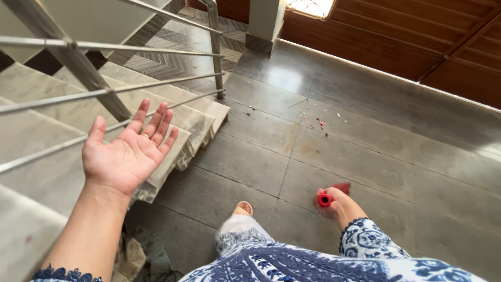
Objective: The person sweeps debris across a tiled floor toward the bottom of a staircase using a handheld brush and a dustpan.
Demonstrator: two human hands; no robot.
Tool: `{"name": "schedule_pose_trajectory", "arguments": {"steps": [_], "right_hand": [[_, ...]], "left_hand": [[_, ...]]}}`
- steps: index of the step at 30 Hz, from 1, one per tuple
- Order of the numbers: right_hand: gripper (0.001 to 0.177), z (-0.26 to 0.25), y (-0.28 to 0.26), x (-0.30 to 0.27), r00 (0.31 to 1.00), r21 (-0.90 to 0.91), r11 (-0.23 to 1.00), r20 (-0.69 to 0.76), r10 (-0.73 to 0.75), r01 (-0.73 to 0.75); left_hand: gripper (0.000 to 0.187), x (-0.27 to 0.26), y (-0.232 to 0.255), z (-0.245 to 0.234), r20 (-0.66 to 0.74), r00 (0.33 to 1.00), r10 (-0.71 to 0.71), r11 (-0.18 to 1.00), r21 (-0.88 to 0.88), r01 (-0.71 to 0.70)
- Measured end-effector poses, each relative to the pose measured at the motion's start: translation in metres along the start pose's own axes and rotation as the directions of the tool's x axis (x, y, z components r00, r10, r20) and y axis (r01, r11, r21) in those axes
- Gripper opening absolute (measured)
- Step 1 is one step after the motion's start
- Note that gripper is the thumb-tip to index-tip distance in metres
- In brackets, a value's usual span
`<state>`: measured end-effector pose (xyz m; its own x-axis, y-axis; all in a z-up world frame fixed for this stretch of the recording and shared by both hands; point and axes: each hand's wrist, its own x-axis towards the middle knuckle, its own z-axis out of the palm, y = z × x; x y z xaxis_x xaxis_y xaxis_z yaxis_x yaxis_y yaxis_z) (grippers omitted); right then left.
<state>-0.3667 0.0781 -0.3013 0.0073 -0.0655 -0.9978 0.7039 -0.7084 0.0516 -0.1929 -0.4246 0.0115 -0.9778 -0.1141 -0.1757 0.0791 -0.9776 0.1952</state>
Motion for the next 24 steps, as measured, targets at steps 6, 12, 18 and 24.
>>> {"name": "schedule_pose_trajectory", "arguments": {"steps": [6,12,18,24], "right_hand": [[0.021,0.101,0.005,0.033,0.987,-0.238,0.968,0.113,0.11,-0.081],[0.023,0.168,-0.036,-0.008,0.891,-0.186,0.957,0.36,0.278,-0.224],[0.029,0.166,-0.055,-0.088,0.828,-0.047,0.988,0.54,0.151,-0.149],[0.025,0.131,-0.061,-0.069,0.86,0.037,0.997,0.505,-0.076,0.066]], "left_hand": [[0.078,0.086,0.048,0.004,0.002,1.0,0.01,0.999,0.032,-0.01],[0.078,0.171,0.068,0.005,0.03,0.999,-0.04,0.999,0.0,0.04],[0.076,0.233,0.054,0.001,-0.013,0.991,-0.131,0.991,0.007,0.132],[0.076,0.293,0.042,0.011,0.024,0.965,-0.261,0.965,0.001,0.261]]}}
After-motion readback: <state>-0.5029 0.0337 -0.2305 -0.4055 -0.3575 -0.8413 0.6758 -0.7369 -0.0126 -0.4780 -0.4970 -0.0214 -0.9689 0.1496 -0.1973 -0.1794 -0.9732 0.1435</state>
